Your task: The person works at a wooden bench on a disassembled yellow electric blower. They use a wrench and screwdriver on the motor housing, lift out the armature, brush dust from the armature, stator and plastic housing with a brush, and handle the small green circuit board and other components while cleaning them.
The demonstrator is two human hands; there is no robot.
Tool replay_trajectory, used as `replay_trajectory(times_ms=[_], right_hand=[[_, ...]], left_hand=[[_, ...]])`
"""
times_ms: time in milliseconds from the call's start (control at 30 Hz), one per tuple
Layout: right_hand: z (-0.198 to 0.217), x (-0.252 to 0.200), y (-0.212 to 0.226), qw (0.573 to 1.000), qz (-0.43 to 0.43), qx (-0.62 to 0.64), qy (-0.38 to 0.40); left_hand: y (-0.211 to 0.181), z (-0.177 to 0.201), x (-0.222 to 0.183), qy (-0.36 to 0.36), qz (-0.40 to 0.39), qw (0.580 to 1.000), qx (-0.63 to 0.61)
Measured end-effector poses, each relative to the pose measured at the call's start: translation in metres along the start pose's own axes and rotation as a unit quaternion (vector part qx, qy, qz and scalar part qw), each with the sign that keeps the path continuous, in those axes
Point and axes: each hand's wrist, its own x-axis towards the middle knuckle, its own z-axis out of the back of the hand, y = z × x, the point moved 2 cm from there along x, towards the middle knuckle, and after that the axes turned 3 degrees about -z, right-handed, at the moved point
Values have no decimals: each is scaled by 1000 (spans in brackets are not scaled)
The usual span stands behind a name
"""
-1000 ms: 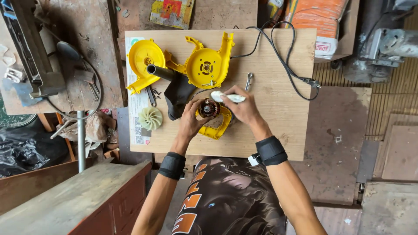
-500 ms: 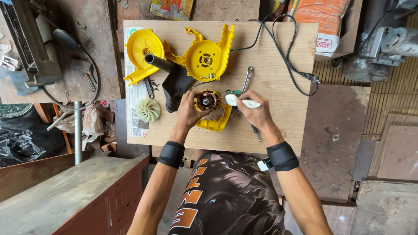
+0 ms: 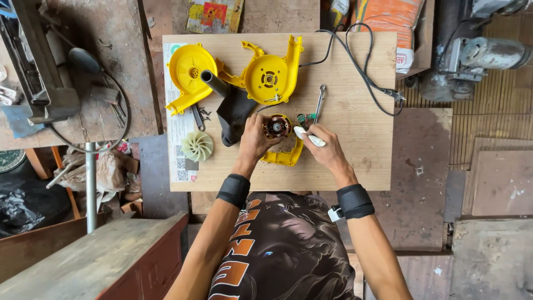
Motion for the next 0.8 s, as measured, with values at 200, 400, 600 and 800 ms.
replay_trajectory(times_ms=[200,400,600,800], right_hand=[[9,-15,3,990,-134,-44,24],[-8,-32,-4,987,-113,-24,-109],[-21,-53,8,977,-193,-67,-58],[-7,-49,40,971,-186,-17,-153]], left_hand=[[10,-2,0,19,-15,1000,8],[12,0,0,35,-19,999,-3],[23,-11,6,39,7,999,1],[28,-7,4,41,1,999,-2]])
